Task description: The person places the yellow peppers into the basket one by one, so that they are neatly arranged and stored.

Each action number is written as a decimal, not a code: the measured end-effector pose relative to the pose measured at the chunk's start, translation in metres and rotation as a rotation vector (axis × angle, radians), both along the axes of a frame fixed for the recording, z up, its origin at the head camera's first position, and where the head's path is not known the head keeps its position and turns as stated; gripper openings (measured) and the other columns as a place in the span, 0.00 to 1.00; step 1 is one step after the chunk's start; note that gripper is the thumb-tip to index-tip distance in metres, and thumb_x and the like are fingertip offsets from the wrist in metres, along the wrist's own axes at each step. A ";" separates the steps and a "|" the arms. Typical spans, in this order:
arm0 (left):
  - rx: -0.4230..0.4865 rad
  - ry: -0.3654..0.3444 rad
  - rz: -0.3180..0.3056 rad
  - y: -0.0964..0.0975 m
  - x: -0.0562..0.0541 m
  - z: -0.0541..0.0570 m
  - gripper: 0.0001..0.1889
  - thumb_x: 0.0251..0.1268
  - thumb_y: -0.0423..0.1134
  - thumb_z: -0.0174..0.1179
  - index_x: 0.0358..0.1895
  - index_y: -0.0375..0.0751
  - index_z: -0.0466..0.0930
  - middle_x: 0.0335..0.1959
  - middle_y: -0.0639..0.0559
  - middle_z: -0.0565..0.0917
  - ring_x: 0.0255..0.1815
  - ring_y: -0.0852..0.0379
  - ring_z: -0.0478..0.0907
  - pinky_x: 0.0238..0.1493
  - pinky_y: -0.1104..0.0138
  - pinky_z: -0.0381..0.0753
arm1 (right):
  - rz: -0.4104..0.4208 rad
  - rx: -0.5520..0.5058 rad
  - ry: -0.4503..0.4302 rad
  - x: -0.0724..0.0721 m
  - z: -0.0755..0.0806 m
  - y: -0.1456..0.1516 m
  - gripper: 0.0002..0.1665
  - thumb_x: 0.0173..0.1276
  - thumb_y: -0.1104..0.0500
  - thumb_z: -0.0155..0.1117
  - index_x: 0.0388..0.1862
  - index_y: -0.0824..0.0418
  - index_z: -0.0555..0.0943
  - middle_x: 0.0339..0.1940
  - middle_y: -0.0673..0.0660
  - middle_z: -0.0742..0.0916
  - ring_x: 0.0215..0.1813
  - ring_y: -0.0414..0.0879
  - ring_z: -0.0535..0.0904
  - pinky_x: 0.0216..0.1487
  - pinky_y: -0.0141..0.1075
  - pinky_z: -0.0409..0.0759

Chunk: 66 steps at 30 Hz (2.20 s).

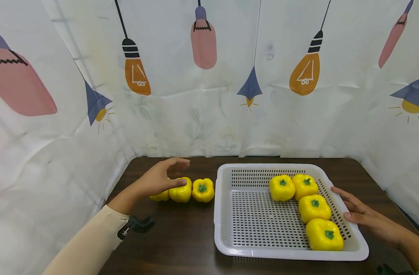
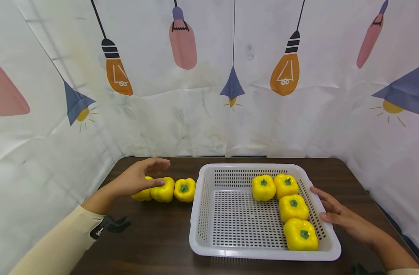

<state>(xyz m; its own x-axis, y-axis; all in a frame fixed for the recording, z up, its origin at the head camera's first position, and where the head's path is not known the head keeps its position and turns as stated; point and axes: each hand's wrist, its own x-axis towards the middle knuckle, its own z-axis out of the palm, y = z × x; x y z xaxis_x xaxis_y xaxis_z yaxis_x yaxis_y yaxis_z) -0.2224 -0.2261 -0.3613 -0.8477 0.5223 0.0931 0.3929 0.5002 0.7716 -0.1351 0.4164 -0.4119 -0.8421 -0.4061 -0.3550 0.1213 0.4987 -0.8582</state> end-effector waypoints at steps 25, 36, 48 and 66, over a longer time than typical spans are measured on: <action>0.003 0.022 0.069 -0.057 0.003 -0.022 0.35 0.67 0.43 0.71 0.74 0.39 0.67 0.73 0.40 0.72 0.74 0.38 0.67 0.69 0.41 0.68 | -0.020 -0.061 -0.026 0.002 -0.001 0.001 0.43 0.82 0.51 0.41 0.83 0.28 0.33 0.76 0.85 0.40 0.67 0.63 0.71 0.54 0.67 0.78; -0.018 0.042 0.088 -0.081 -0.001 -0.039 0.37 0.66 0.43 0.72 0.75 0.41 0.67 0.74 0.41 0.71 0.74 0.37 0.66 0.65 0.39 0.71 | -0.008 -0.049 -0.019 0.001 -0.001 0.001 0.43 0.82 0.52 0.41 0.84 0.32 0.32 0.76 0.85 0.43 0.67 0.62 0.70 0.54 0.66 0.78; -0.025 -0.047 0.075 -0.097 -0.005 -0.056 0.43 0.64 0.40 0.73 0.79 0.40 0.59 0.77 0.35 0.64 0.73 0.34 0.66 0.65 0.44 0.74 | 0.001 -0.073 -0.038 0.003 0.003 0.000 0.42 0.83 0.54 0.38 0.84 0.33 0.31 0.76 0.84 0.45 0.64 0.56 0.73 0.54 0.58 0.79; 0.005 -0.154 0.056 -0.101 -0.012 -0.075 0.46 0.61 0.35 0.74 0.79 0.31 0.56 0.77 0.31 0.60 0.73 0.31 0.64 0.58 0.60 0.82 | -0.008 -0.039 -0.014 0.004 0.002 -0.001 0.43 0.83 0.52 0.40 0.85 0.35 0.32 0.77 0.83 0.46 0.68 0.61 0.69 0.55 0.65 0.77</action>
<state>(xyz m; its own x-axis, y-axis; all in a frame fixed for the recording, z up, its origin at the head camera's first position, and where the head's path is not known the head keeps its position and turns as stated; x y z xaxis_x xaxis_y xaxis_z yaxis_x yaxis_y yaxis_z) -0.2347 -0.3270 -0.4361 -0.8798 0.4739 -0.0373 0.2417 0.5135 0.8233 -0.1312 0.4158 -0.4095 -0.8404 -0.4131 -0.3507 0.1369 0.4644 -0.8750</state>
